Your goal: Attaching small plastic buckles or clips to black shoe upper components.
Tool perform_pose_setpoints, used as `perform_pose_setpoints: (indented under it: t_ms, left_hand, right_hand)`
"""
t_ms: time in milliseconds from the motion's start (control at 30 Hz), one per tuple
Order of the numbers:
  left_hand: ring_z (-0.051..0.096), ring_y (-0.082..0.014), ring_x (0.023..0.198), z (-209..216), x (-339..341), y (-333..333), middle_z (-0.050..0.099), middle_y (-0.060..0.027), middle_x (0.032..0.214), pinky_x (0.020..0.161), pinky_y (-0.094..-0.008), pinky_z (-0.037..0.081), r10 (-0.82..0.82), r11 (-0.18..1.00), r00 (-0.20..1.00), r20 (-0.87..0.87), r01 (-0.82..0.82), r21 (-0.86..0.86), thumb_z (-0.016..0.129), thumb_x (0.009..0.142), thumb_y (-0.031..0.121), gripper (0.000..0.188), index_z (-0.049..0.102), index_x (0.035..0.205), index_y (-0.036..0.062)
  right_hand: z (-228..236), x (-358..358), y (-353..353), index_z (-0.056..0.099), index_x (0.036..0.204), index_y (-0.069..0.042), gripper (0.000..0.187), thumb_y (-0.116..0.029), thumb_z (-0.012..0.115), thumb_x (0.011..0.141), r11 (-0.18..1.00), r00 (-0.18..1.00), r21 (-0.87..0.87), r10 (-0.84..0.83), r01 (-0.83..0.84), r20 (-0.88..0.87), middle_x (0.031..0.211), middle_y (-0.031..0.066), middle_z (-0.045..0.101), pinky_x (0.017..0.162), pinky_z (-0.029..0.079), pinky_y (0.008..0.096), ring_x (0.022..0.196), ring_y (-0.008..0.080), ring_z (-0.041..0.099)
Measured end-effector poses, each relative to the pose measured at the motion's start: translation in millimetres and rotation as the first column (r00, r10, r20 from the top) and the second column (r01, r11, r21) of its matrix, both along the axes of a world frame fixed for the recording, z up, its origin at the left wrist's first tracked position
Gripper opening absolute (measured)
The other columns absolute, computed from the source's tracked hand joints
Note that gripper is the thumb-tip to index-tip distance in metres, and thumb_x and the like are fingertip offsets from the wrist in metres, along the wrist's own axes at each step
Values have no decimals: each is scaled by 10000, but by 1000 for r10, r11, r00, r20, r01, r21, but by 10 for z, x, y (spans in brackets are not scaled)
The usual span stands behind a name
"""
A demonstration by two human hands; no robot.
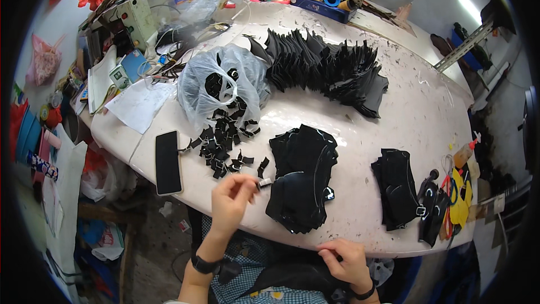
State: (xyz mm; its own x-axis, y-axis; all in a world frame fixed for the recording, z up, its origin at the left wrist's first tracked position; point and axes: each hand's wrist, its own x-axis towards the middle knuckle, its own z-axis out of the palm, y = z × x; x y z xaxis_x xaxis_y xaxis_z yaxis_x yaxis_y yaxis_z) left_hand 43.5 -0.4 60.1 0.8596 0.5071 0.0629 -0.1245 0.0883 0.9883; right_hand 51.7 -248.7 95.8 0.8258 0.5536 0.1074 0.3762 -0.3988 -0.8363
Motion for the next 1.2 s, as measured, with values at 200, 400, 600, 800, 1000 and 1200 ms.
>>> perform_pose_setpoints:
  t_ms: [200, 400, 600, 800, 1000, 1200]
  left_hand:
    - [567, -106, 701, 57, -364, -469, 608, -73, 823, 621, -224, 474, -344, 899, 939, 13, 333, -285, 541, 870, 54, 93, 580, 911, -20]
    - [577, -212, 714, 1, -387, -672, 599, -54, 849, 615, -278, 486, -322, 819, 897, 304, 102, 565, 624, 618, -47, 213, 667, 795, 64]
    - [572, -191, 715, -49, -396, -670, 595, -31, 854, 572, -274, 470, -483, 655, 810, 331, 84, 751, 662, 587, 29, 197, 670, 768, 107]
    - [548, -98, 594, -74, -453, -703, 595, -44, 832, 523, -215, 440, -442, 864, 886, 139, 379, 331, 734, 677, 205, 376, 580, 989, 61]
    - [534, -51, 553, -11, -483, -776, 586, -24, 780, 487, -175, 419, -550, 828, 835, 0, 545, 129, 742, 721, 160, 392, 551, 1040, 34]
    - [579, -80, 597, -3, -469, -837, 585, -62, 804, 483, -185, 456, -506, 862, 862, 14, 506, -34, 640, 785, 29, 135, 605, 911, -7]
  right_hand:
    - [-132, -14, 42, 619, 942, -13, 146, -89, 566, 829, 960, 904, 198, 257, -198, -342, 754, 87, 624, 536, 460, 235, 579, 118, 575]
    - [-358, -36, 58, 501, 1104, 59, 447, -338, 361, 951, 806, 474, 591, 531, -29, -702, 882, 157, 605, 541, 454, 247, 622, 156, 577]
    - [-327, 6, -7, 533, 1105, 23, 301, -207, 427, 941, 859, 394, 510, 458, 34, -797, 795, 82, 595, 533, 435, 204, 614, 97, 555]
    - [-254, -97, 10, 572, 1038, 19, 182, -58, 510, 885, 897, 729, 427, 219, 111, -648, 714, 36, 592, 512, 446, 185, 574, 72, 562]
    - [-301, -139, 76, 562, 899, 33, 78, -28, 547, 854, 913, 923, 390, 41, 121, -382, 669, 59, 613, 487, 477, 197, 553, 94, 603]
    - [-327, -189, 130, 497, 851, 25, 66, -28, 535, 860, 908, 950, 390, -27, 153, -310, 678, 89, 621, 488, 492, 207, 548, 105, 613]
